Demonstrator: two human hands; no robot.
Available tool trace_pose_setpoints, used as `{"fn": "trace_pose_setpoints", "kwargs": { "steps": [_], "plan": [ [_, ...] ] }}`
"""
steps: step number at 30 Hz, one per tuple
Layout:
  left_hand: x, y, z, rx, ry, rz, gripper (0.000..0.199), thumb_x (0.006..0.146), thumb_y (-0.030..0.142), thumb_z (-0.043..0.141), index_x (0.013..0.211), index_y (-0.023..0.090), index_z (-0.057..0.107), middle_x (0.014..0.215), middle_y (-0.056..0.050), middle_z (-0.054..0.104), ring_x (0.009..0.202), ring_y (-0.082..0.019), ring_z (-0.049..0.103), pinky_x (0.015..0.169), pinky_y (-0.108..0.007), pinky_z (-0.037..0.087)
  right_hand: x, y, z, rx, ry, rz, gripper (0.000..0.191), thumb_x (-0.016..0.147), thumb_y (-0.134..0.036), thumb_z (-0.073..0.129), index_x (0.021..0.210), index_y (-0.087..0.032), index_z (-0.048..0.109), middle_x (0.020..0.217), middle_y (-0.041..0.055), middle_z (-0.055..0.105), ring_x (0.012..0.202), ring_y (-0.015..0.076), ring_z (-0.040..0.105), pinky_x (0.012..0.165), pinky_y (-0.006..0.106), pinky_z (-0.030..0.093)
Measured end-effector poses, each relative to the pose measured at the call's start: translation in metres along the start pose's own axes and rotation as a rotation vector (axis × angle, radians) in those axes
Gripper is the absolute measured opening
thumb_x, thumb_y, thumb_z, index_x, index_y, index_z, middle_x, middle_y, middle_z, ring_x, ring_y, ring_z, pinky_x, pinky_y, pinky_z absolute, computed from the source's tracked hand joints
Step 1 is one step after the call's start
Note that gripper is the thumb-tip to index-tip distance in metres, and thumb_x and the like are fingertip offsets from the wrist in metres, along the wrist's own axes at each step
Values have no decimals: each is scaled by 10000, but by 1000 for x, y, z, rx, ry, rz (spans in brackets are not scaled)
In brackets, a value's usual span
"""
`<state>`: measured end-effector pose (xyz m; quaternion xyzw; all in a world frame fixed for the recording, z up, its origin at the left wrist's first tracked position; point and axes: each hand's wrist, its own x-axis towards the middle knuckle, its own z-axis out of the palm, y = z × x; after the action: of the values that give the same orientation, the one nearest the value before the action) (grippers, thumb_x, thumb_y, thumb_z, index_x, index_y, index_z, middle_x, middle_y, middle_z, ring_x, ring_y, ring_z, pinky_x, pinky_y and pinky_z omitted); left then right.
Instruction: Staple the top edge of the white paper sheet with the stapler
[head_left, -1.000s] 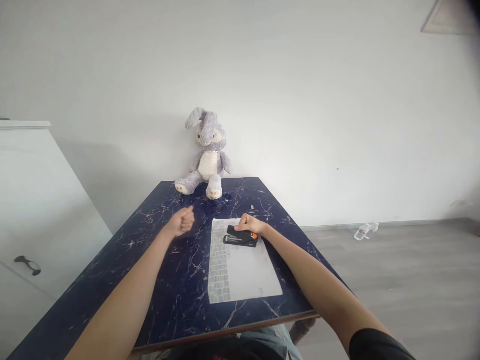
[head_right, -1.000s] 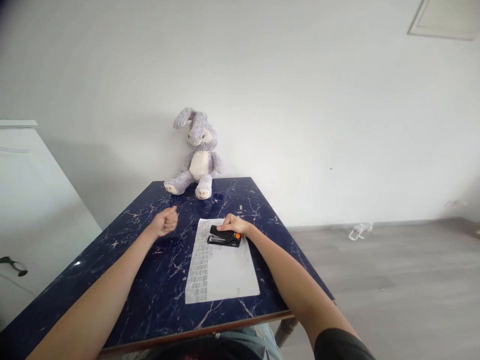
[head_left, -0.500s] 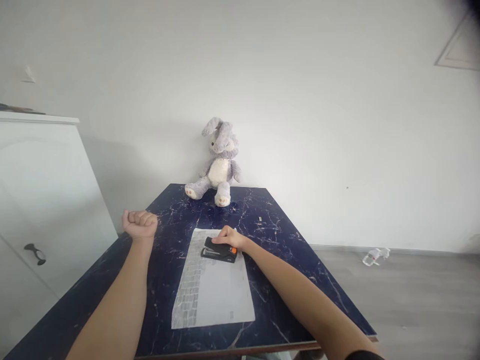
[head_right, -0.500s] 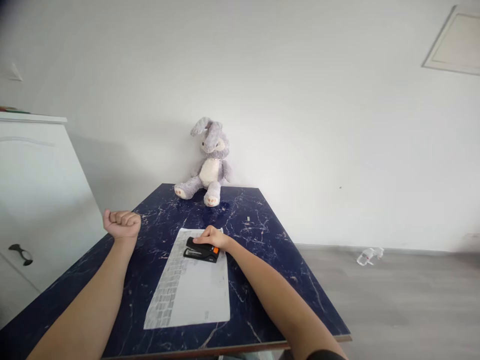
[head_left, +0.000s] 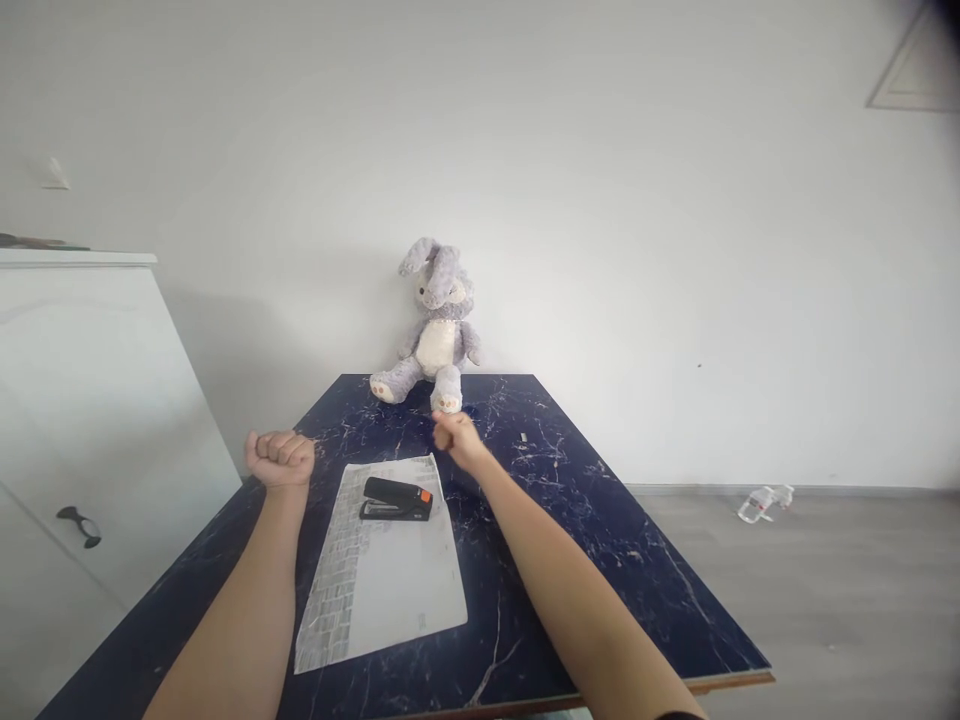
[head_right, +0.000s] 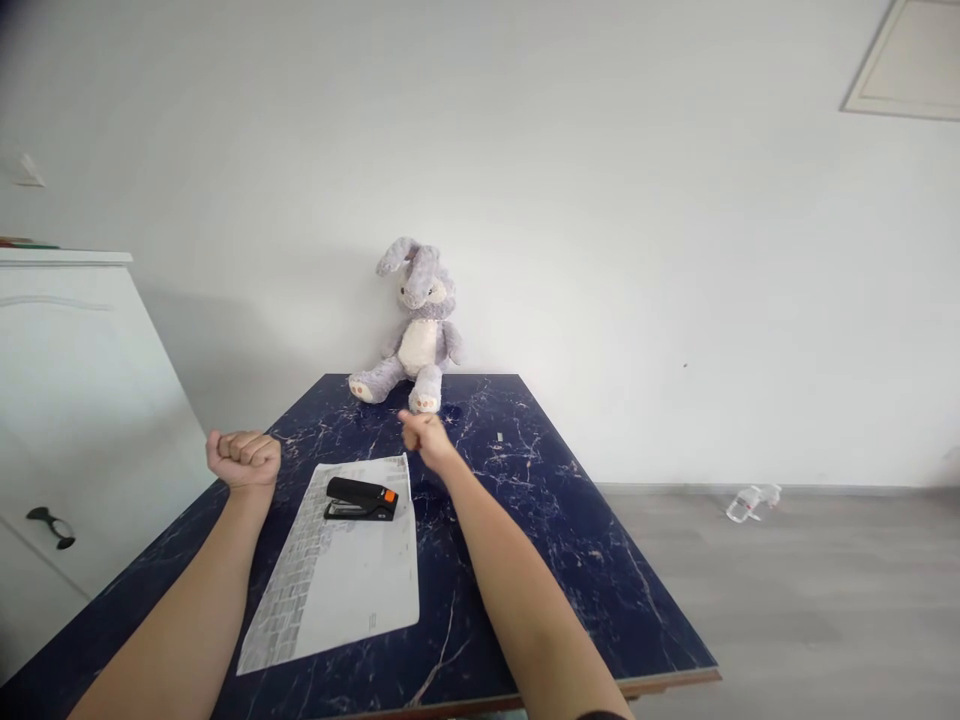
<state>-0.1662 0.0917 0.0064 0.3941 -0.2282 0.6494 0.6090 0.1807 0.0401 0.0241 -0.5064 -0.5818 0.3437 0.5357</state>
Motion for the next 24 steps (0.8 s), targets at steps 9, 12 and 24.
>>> {"fn": "trace_pose_setpoints", "kwargs": {
  "steps": [9, 12, 24],
  "plan": [
    [0, -5, 11, 104, 166, 18, 638, 1060, 422, 492, 587, 184, 136, 554, 76, -100, 423, -71, -91, 381, -269, 6, -9, 48, -125, -924, 557, 408, 423, 876, -296, 635, 1237, -78, 668, 1343, 310, 555, 1285, 410, 537, 1006, 493, 454],
    [-1, -7, 16, 142, 193, 29, 638, 1090, 436, 430, 596, 185, 113, 574, 73, -109, 431, -75, -103, 381, -267, 1, -6, 60, -126, -946, 425, 412, 384, 892, -190, 560, 1227, -58, 693, 1266, 296, 612, 1172, 373, 638, 969, 453, 483],
    [-1, -12, 16, 147, 219, -27, 632, 1066, 392, 469, 598, 180, 100, 561, 79, -114, 425, -64, -123, 383, -264, -15, 11, 27, -17, -768, 37, -135, 165, 923, -171, 605, 1044, -181, 716, 969, 72, 741, 891, 191, 673, 843, 274, 483]
  ]
}}
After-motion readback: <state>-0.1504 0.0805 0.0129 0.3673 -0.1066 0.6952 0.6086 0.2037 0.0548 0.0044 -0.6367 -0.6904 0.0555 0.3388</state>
